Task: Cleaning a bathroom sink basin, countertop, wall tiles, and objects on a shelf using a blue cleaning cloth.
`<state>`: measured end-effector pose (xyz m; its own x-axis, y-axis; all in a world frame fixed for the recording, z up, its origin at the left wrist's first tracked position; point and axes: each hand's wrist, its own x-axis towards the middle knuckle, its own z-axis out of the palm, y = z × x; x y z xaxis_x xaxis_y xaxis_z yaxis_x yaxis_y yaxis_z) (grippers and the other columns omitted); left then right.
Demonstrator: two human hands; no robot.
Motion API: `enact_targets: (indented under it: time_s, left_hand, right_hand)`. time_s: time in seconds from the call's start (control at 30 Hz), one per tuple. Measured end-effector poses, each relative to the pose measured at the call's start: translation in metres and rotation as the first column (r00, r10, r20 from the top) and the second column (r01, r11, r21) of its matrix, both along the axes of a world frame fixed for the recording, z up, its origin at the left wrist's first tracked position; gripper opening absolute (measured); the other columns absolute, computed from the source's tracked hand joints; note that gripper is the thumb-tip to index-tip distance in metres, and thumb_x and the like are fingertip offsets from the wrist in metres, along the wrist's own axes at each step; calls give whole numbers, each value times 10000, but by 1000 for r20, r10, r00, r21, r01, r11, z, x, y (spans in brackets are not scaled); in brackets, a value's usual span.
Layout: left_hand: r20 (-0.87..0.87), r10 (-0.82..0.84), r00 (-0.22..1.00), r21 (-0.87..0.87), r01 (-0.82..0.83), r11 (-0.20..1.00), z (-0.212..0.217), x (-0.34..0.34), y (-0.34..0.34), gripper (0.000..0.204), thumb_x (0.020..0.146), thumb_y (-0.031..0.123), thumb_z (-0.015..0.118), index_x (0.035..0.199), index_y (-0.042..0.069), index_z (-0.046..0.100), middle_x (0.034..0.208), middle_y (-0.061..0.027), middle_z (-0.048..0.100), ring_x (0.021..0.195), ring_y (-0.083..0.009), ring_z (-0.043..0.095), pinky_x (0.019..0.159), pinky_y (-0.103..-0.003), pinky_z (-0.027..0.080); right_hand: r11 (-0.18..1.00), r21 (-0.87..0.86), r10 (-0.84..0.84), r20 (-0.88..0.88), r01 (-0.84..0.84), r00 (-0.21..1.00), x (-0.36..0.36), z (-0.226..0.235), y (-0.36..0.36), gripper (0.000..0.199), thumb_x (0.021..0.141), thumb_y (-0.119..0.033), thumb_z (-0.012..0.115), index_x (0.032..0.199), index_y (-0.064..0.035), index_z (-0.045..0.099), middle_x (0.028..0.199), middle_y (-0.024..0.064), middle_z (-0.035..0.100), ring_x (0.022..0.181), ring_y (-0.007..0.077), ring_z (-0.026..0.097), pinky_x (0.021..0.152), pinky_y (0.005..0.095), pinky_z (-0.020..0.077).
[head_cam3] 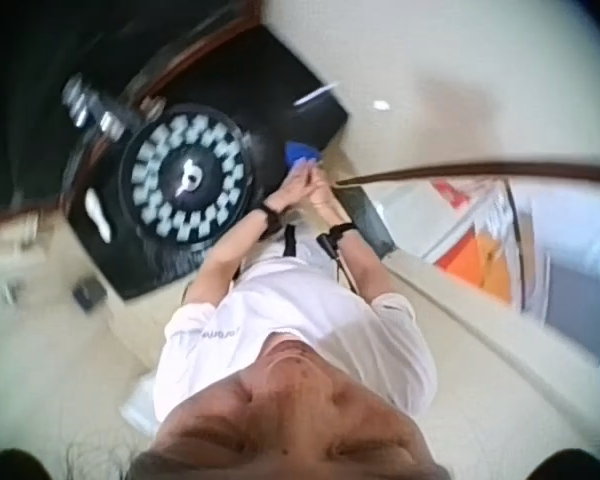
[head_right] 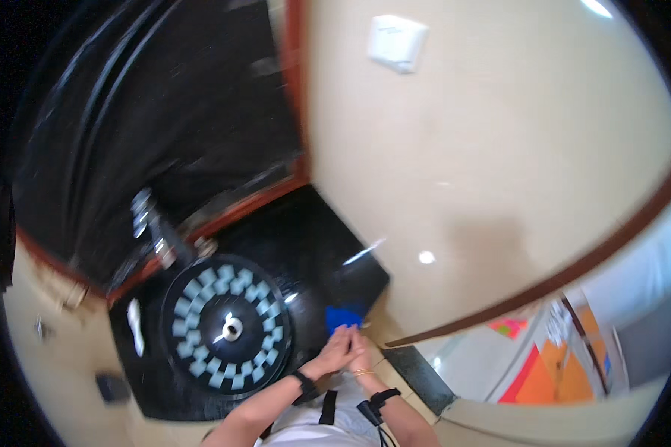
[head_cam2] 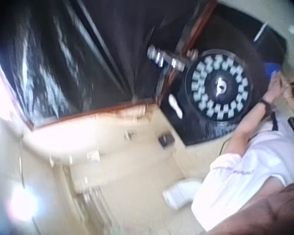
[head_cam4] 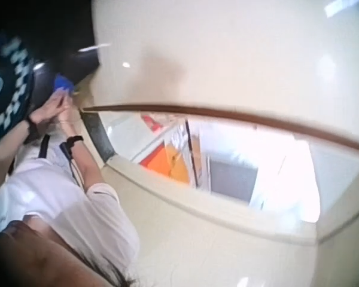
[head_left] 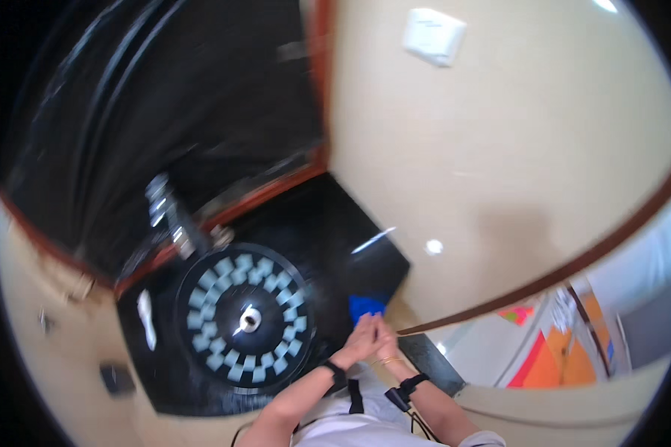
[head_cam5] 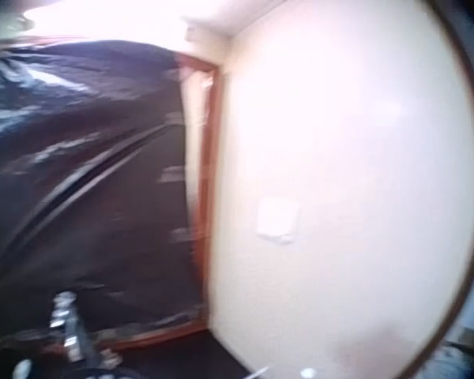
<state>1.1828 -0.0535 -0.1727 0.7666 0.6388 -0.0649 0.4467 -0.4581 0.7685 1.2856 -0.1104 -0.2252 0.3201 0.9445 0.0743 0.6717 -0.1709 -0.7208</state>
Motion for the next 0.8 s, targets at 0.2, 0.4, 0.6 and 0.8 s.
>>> enact_targets:
  time_s: [0.2, 0.4, 0.6, 0.8]
  left_hand:
    - [273, 42, 961, 12, -47, 999, 76, 2, 3, 629, 851, 319, 493, 1334, -1, 248, 1366, -256, 232, 1246, -387, 260, 1030, -421, 230]
    - [455, -157, 877, 242, 48, 969, 155, 69, 3, 658, 827, 263, 517, 1331, -32, 214, 1384, -258, 172, 1270, -399, 208, 1042, -435, 180]
    - [648, -382, 659, 479, 37, 877, 264, 144, -7, 650, 844, 207, 485, 1353, -22, 152, 1409, -253, 97, 1306, -396, 113, 1049, -460, 131]
    - [714, -362, 599, 549, -157, 821, 299, 213, 0, 589, 809, 74, 485, 1335, -7, 233, 1395, -276, 107, 1286, -439, 129, 1039, -488, 146]
  right_hand:
    - [952, 154, -264, -29, 265, 964, -7, 108, -5, 539, 771, -143, 523, 1288, -115, 373, 1014, 191, 517, 935, 370, 530, 817, 411, 435]
    - [901, 420, -348, 556, 106, 755, 64, 231, -19, 622, 682, -94, 587, 1275, -130, 402, 1000, 118, 481, 801, 283, 511, 663, 377, 408]
    - [824, 567, -550, 809, -26, 208, 146, 369, -41, 480, 754, -139, 515, 1232, -171, 482, 1114, 40, 478, 869, 169, 454, 720, 302, 334]
    - [853, 519, -522, 849, 55, 78, 184, 419, -35, 501, 778, -160, 473, 1263, -56, 412, 1332, 159, 348, 1193, 314, 348, 967, 443, 274]
